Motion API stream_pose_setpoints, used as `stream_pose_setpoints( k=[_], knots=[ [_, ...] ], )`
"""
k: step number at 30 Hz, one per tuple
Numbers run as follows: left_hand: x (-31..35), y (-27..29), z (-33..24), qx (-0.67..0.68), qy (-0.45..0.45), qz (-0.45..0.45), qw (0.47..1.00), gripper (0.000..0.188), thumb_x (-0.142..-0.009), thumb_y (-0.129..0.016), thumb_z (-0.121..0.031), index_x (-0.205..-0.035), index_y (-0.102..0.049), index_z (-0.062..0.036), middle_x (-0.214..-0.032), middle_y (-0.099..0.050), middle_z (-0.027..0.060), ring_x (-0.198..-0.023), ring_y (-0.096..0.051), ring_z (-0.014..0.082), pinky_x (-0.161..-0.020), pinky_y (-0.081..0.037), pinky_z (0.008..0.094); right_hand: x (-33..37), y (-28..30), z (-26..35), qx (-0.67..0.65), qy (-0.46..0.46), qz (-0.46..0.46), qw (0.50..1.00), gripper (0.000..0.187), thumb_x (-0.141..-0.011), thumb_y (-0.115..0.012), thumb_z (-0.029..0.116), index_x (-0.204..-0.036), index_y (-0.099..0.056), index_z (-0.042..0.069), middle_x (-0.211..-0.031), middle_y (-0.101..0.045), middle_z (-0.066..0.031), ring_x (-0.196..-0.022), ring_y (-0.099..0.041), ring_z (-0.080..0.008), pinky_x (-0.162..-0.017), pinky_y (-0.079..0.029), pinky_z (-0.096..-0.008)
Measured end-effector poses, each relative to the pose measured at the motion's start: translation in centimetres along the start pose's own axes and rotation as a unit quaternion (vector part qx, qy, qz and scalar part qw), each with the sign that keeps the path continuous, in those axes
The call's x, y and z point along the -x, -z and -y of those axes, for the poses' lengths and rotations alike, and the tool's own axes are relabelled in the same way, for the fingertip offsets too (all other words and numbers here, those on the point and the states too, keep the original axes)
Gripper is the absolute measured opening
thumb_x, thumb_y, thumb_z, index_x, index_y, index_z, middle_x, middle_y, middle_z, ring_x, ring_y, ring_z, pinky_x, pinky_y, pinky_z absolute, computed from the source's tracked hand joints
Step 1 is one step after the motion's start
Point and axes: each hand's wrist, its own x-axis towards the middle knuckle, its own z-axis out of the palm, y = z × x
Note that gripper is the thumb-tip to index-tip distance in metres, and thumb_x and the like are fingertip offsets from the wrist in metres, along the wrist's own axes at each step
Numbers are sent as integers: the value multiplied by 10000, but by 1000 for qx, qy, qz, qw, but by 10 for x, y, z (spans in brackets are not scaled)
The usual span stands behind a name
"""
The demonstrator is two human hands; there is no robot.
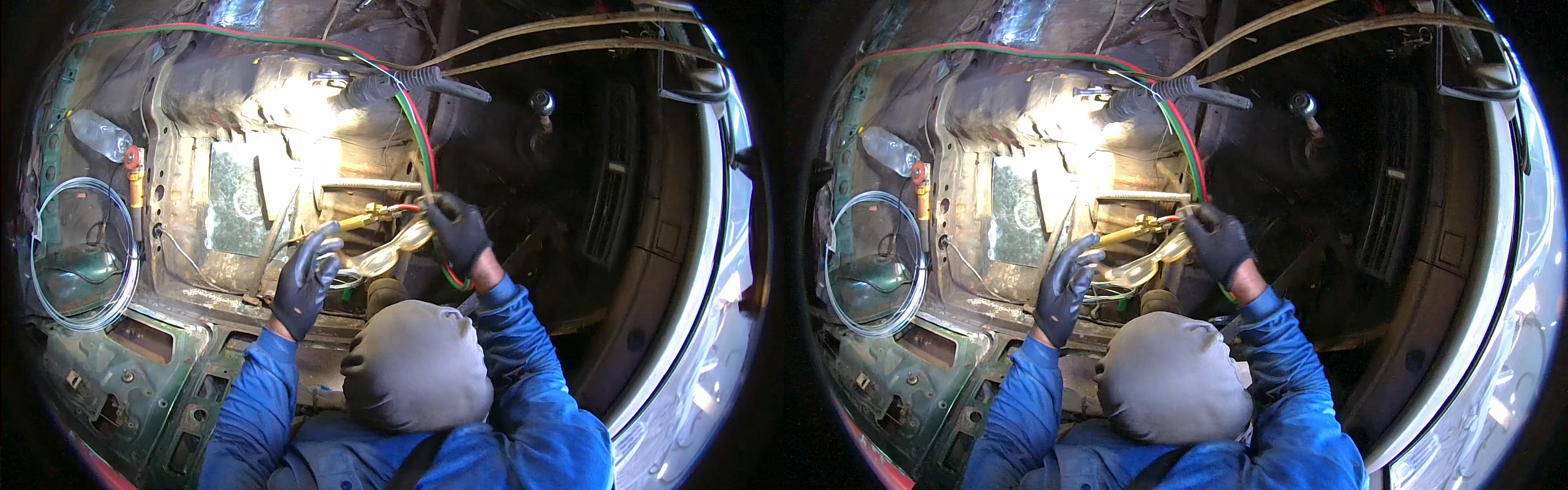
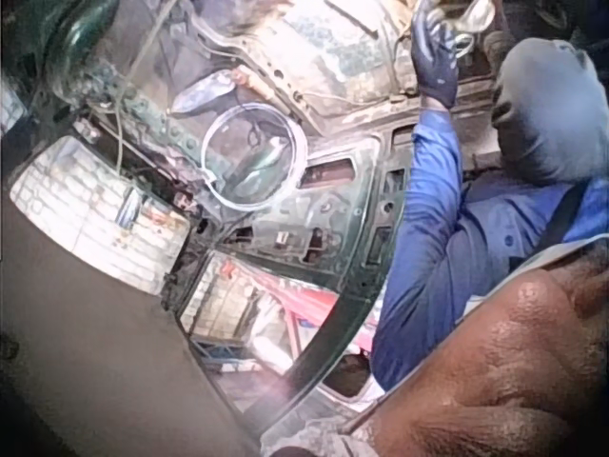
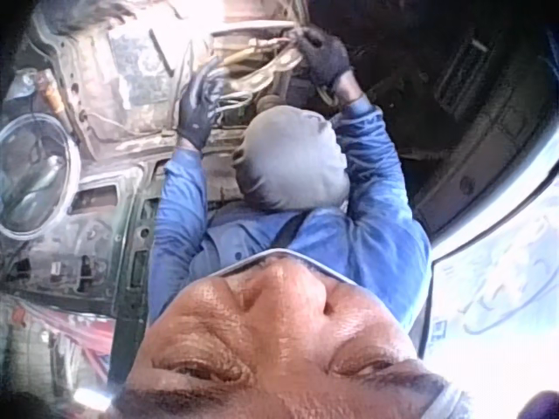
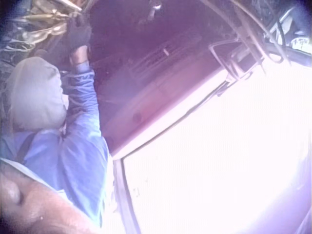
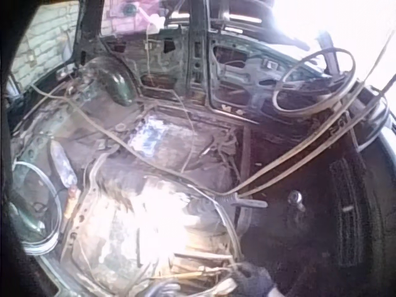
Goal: The person is welding a metal patch onto the floor of a car's trunk area. They use a welding torch to heat the metal and a hammer to shape it into place.
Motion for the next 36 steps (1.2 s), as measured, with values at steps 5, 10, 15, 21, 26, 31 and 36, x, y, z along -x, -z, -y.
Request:
stream_pose_setpoints(
  k=[5,10,15,21,26,31,36],
  knots=[
    [-8,23,25,-116,15,-24,993,416,-1113,-624,-272,-1438,-637,-12,-1362,-704,149,-1269,-661,223,-1092,-510,363,-31,63,-59,-10,-31,-122,992,261,-1065,-693,243,-1230,-756,50,-892,-770,-81,-800,-718,-191,-767,-577,-369],
    [-3,34,66,-135,70,-36,988,360,-1113,-609,-212,-1399,-660,0,-1318,-730,164,-1246,-675,223,-1091,-509,368,-62,122,-164,29,-70,-239,968,352,-1069,-657,380,-1257,-702,86,-898,-749,-79,-669,-702,-230,-604,-570,-359],
    [12,54,83,-163,97,-54,980,332,-1102,-621,-189,-1366,-674,5,-1346,-723,174,-1300,-660,243,-1122,-488,376,-86,99,-139,-295,-194,-230,907,519,-1051,-595,575,-1180,-697,83,-911,-738,-107,-593,-665,-232,-554,-563,-346],
    [18,65,115,-188,165,-39,968,355,-1103,-620,-224,-1368,-667,8,-1306,-744,196,-1241,-701,250,-1068,-521,352,-136,137,-174,-487,-150,-92,856,511,-1058,-582,568,-1158,-719,86,-952,-759,-101,-751,-722,-250,-618,-588,-357],
    [29,79,144,-180,165,-81,966,367,-1090,-633,-228,-1362,-664,16,-1266,-748,218,-1184,-719,264,-1033,-542,372,-170,123,-166,-454,-157,-187,857,503,-1061,-570,568,-1143,-740,102,-994,-774,-105,-892,-745,-293,-789,-621,-454],
    [39,88,173,-177,205,-165,948,423,-1038,-700,-301,-1340,-685,-5,-1223,-755,255,-1143,-741,375,-985,-571,422,-149,107,-127,-411,-177,-222,866,546,-1062,-551,596,-1175,-738,96,-1062,-760,-124,-978,-717,-318,-864,-609,-493],
    [42,99,212,-182,187,-204,944,381,-1012,-727,-305,-1250,-712,-8,-1154,-763,235,-1048,-756,349,-919,-575,431,-125,94,-94,-373,-193,-261,869,582,-1040,-598,629,-1209,-708,83,-1056,-728,-117,-958,-694,-292,-844,-599,-492]
  ],
)
